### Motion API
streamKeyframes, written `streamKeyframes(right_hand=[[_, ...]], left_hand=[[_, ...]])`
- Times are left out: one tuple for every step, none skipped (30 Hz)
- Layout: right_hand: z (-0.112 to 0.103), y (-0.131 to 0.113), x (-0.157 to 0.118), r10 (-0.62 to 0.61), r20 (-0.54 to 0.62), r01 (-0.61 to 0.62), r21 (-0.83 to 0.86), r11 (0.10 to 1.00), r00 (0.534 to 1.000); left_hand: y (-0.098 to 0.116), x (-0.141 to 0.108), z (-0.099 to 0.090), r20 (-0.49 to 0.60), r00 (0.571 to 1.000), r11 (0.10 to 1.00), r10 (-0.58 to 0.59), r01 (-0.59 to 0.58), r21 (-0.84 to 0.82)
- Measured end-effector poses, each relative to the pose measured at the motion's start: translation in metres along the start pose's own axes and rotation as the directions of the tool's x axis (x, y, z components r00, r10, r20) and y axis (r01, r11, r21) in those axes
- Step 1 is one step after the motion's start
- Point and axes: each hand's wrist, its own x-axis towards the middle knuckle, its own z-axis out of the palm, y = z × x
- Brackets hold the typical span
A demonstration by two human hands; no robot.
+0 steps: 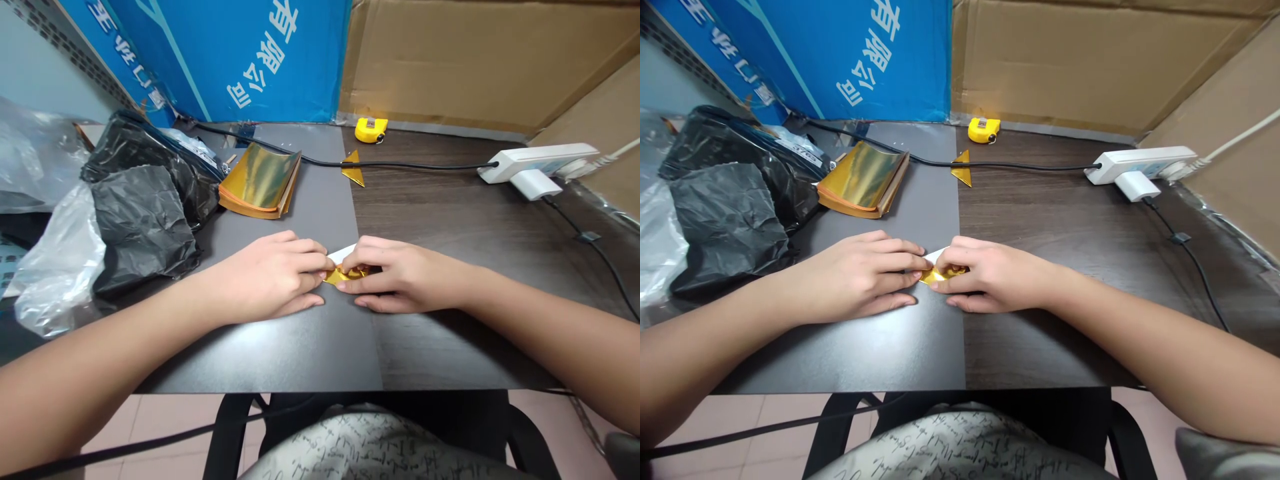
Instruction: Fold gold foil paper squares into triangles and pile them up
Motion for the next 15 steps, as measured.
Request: streamKeyframes(right_hand=[[-0.001, 0.000, 0.000, -0.004, 0.016, 0.004, -0.005, 1.000, 1.000], [-0.002, -0.001, 0.001, -0.010, 0.033, 0.011, -0.010, 1.000, 0.999], [-0.003, -0.001, 0.001, -0.018, 0.048, 0.019, -0.012, 1.000, 0.999], [-0.004, -0.001, 0.002, -0.025, 0.060, 0.026, -0.012, 1.000, 0.998], [-0.005, -0.001, 0.002, -0.032, 0.070, 0.033, -0.007, 0.999, 0.997], [-0.006, -0.001, 0.002, -0.035, 0.080, 0.035, 0.000, 0.999, 0.996], [-0.007, -0.001, 0.002, -0.035, 0.087, 0.034, 0.010, 0.999, 0.996], [-0.007, 0.000, 0.002, -0.034, 0.091, 0.032, 0.021, 0.999, 0.995], [-0.008, 0.000, 0.001, -0.032, 0.090, 0.029, 0.033, 0.999, 0.995], [-0.007, 0.001, 0.001, -0.028, 0.085, 0.025, 0.042, 0.999, 0.996], [-0.007, 0.001, 0.000, -0.024, 0.070, 0.021, 0.047, 0.999, 0.997], [-0.006, 0.001, -0.001, -0.021, 0.050, 0.018, 0.046, 0.999, 0.999], [-0.004, 0.000, -0.001, -0.018, 0.028, 0.017, 0.039, 0.999, 0.999], [-0.003, 0.000, -0.001, -0.017, 0.011, 0.016, 0.030, 0.999, 1.000], [-0.002, 0.000, -0.001, -0.019, -0.004, 0.019, 0.020, 1.000, 1.000]], left_hand=[[0.001, 0.000, 0.000, 0.003, 1.000, 1.000, -0.003, 0.003, 0.011], [0.002, 0.000, 0.000, 0.007, 1.000, 1.000, -0.008, 0.007, 0.021], [0.002, 0.000, -0.001, 0.010, 1.000, 0.999, -0.014, 0.014, 0.030], [0.003, 0.000, -0.001, 0.013, 1.000, 0.999, -0.022, 0.022, 0.039], [0.004, 0.001, -0.002, 0.017, 0.999, 0.998, -0.031, 0.030, 0.046], [0.005, 0.001, -0.003, 0.021, 0.999, 0.998, -0.039, 0.038, 0.050], [0.005, 0.001, -0.003, 0.023, 0.999, 0.998, -0.045, 0.044, 0.049], [0.005, 0.001, -0.003, 0.021, 0.998, 0.998, -0.052, 0.051, 0.043], [0.004, 0.001, -0.003, 0.017, 0.998, 0.998, -0.057, 0.056, 0.032], [0.003, 0.001, -0.003, 0.010, 0.998, 0.998, -0.057, 0.057, 0.018], [0.001, 0.001, -0.002, 0.001, 0.999, 0.999, -0.052, 0.052, 0.003], [-0.001, 0.001, 0.000, -0.011, 0.999, 0.999, -0.042, 0.042, -0.016], [-0.004, 0.001, 0.001, -0.024, 0.999, 0.999, -0.027, 0.026, -0.039], [-0.007, 0.001, 0.004, -0.037, 0.999, 0.998, -0.012, 0.010, -0.066], [-0.010, 0.001, 0.006, -0.052, 0.999, 0.995, -0.004, -0.001, -0.098]])
